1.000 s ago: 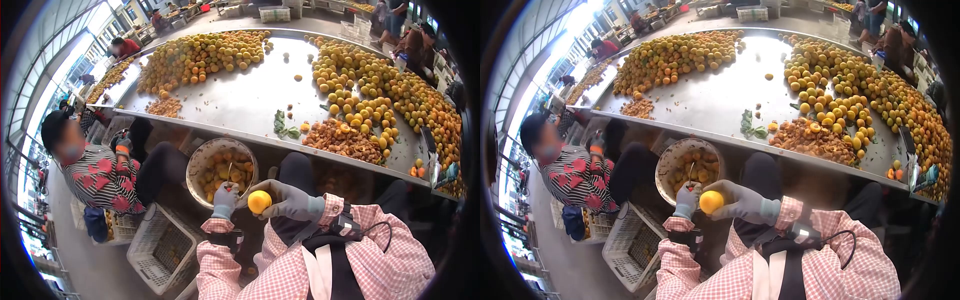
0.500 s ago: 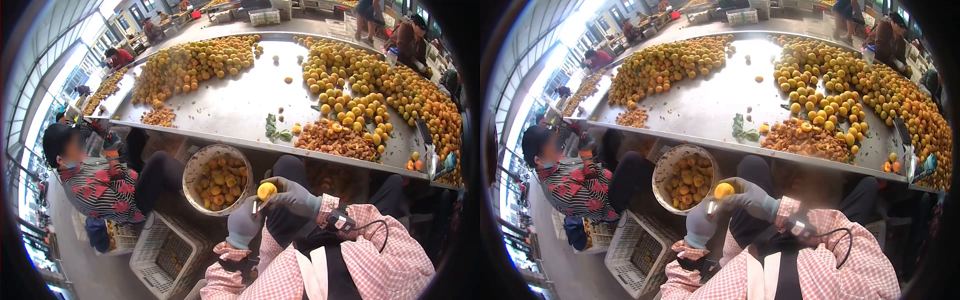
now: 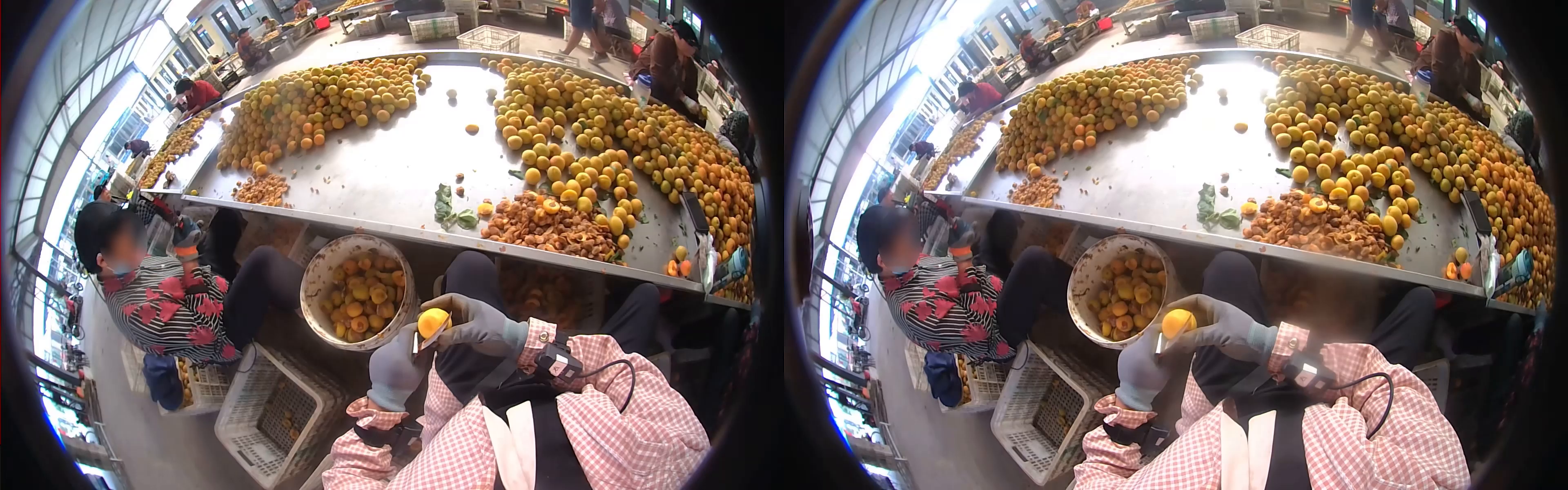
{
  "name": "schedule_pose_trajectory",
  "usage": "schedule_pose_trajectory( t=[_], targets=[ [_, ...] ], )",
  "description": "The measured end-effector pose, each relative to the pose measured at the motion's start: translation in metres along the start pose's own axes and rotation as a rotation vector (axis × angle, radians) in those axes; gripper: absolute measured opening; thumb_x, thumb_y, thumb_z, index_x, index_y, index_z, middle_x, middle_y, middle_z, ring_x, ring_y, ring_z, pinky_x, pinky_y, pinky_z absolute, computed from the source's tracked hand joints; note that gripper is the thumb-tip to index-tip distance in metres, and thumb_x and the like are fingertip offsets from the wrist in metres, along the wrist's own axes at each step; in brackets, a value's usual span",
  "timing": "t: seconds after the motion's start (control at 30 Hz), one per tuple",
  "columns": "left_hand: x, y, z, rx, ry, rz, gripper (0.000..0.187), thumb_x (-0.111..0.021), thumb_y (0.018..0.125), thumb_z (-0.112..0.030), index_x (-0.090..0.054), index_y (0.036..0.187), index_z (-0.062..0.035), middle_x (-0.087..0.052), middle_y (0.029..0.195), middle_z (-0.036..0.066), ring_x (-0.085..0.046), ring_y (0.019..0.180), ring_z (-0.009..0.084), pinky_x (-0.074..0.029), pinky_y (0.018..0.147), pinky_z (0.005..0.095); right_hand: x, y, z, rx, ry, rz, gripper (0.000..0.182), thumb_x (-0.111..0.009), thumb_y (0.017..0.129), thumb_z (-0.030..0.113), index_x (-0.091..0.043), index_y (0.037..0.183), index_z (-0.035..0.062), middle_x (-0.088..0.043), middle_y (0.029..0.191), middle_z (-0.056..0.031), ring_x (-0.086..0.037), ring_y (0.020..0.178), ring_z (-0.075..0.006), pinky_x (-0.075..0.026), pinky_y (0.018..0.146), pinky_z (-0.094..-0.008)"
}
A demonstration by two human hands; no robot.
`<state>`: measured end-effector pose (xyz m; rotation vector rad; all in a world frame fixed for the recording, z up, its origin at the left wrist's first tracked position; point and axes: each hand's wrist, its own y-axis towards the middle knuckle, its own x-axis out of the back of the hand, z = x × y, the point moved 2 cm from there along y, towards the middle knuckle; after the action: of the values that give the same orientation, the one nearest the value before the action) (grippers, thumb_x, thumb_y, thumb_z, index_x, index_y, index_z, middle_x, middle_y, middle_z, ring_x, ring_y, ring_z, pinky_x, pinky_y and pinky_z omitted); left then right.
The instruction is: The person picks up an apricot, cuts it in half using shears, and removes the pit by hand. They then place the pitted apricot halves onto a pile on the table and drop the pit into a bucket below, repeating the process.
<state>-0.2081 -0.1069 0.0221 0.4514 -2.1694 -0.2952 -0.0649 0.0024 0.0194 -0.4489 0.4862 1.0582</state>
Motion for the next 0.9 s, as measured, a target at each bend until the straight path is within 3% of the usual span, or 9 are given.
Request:
schedule_pose_trajectory(
  t=[0.27,0.37,0.43,0.47,0.63,0.73,0.83,0.87,0.9],
  targets=[
    [-0.009,-0.002,0.011,0.053,0.156,-0.022,0.032,-0.067,0.082,-0.021,-0.057,0.109,-0.0076,-0.063,0.07,0.013,-0.064,0.063,0.0326,-0.048,0.053,0.0399,0.0,0.002,-0.003,-0.014,-0.034,-0.12,0.053,-0.071,0.084,0.002,-0.045,0.13,0.0016,-0.06,0.116,-0.0105,-0.065,0.098,-0.0181,-0.055,0.084,-0.0292],
    [-0.019,-0.001,0.039,0.055,0.249,-0.079,0.029,-0.064,0.083,-0.018,-0.055,0.109,-0.0068,-0.064,0.072,0.014,-0.065,0.065,0.0334,-0.049,0.055,0.0418,0.002,0.003,-0.008,-0.071,0.051,-0.093,0.055,-0.073,0.081,0.001,-0.047,0.129,0.001,-0.06,0.118,-0.0099,-0.062,0.104,-0.0175,-0.053,0.088,-0.0292],
    [-0.032,0.0,0.093,0.368,0.5,0.188,0.025,-0.061,0.083,-0.016,-0.054,0.106,-0.0069,-0.065,0.076,0.015,-0.065,0.069,0.0358,-0.05,0.059,0.0457,-0.03,-0.004,0.006,0.062,-0.158,0.084,0.058,-0.075,0.078,-0.001,-0.048,0.129,0.0012,-0.059,0.121,-0.0086,-0.058,0.111,-0.0163,-0.049,0.095,-0.0292],
    [-0.028,0.001,0.096,0.526,0.466,0.306,0.024,-0.059,0.084,-0.018,-0.053,0.106,-0.0092,-0.066,0.08,0.016,-0.065,0.073,0.0379,-0.05,0.063,0.0486,-0.043,-0.006,0.011,0.023,-0.053,0.127,0.06,-0.076,0.076,-0.004,-0.049,0.13,0.0017,-0.058,0.124,-0.0073,-0.055,0.115,-0.0151,-0.045,0.1,-0.0291],
    [-0.024,-0.002,0.094,0.514,0.283,0.07,0.02,-0.058,0.085,-0.018,-0.055,0.105,-0.0127,-0.066,0.08,0.018,-0.064,0.078,0.0399,-0.049,0.065,0.0481,-0.025,0.005,0.017,0.072,-0.069,0.024,0.061,-0.073,0.077,-0.005,-0.047,0.132,0.0025,-0.057,0.124,-0.0082,-0.058,0.112,-0.0172,-0.049,0.096,-0.0302],
    [-0.034,-0.005,0.112,0.61,-0.178,-0.028,0.014,-0.063,0.086,-0.014,-0.062,0.098,-0.0057,-0.062,0.073,0.008,-0.057,0.062,0.0165,-0.047,0.061,0.0299,-0.013,0.004,0.011,0.043,0.079,-0.003,0.053,-0.067,0.085,0.0,-0.044,0.134,0.0042,-0.058,0.121,-0.0096,-0.063,0.101,-0.0204,-0.053,0.088,-0.0314],
    [-0.017,0.002,0.068,0.53,-0.359,-0.025,0.013,-0.062,0.089,-0.014,-0.062,0.099,-0.0055,-0.062,0.073,0.006,-0.054,0.062,0.011,-0.046,0.06,0.0273,0.001,0.002,0.006,0.046,0.054,-0.094,0.053,-0.068,0.086,0.003,-0.045,0.133,0.0047,-0.058,0.118,-0.0087,-0.063,0.1,-0.0195,-0.053,0.087,-0.0308],
    [-0.011,0.006,0.049,0.444,-0.331,-0.01,0.016,-0.06,0.085,-0.011,-0.062,0.101,-0.0076,-0.063,0.077,0.016,-0.062,0.07,0.0329,-0.048,0.062,0.0375,0.005,0.002,0.004,0.053,0.056,-0.099,0.053,-0.068,0.086,0.003,-0.045,0.133,0.0047,-0.058,0.118,-0.0087,-0.063,0.1,-0.0195,-0.053,0.087,-0.0308],
    [-0.012,0.005,0.044,0.436,-0.33,-0.006,0.016,-0.06,0.085,-0.011,-0.062,0.101,-0.0076,-0.063,0.077,0.016,-0.062,0.07,0.0329,-0.048,0.062,0.0375,0.01,0.002,0.002,0.05,0.066,-0.138,0.052,-0.068,0.086,0.004,-0.045,0.133,0.0044,-0.058,0.117,-0.0084,-0.063,0.1,-0.0188,-0.053,0.086,-0.0302]
  ],
)
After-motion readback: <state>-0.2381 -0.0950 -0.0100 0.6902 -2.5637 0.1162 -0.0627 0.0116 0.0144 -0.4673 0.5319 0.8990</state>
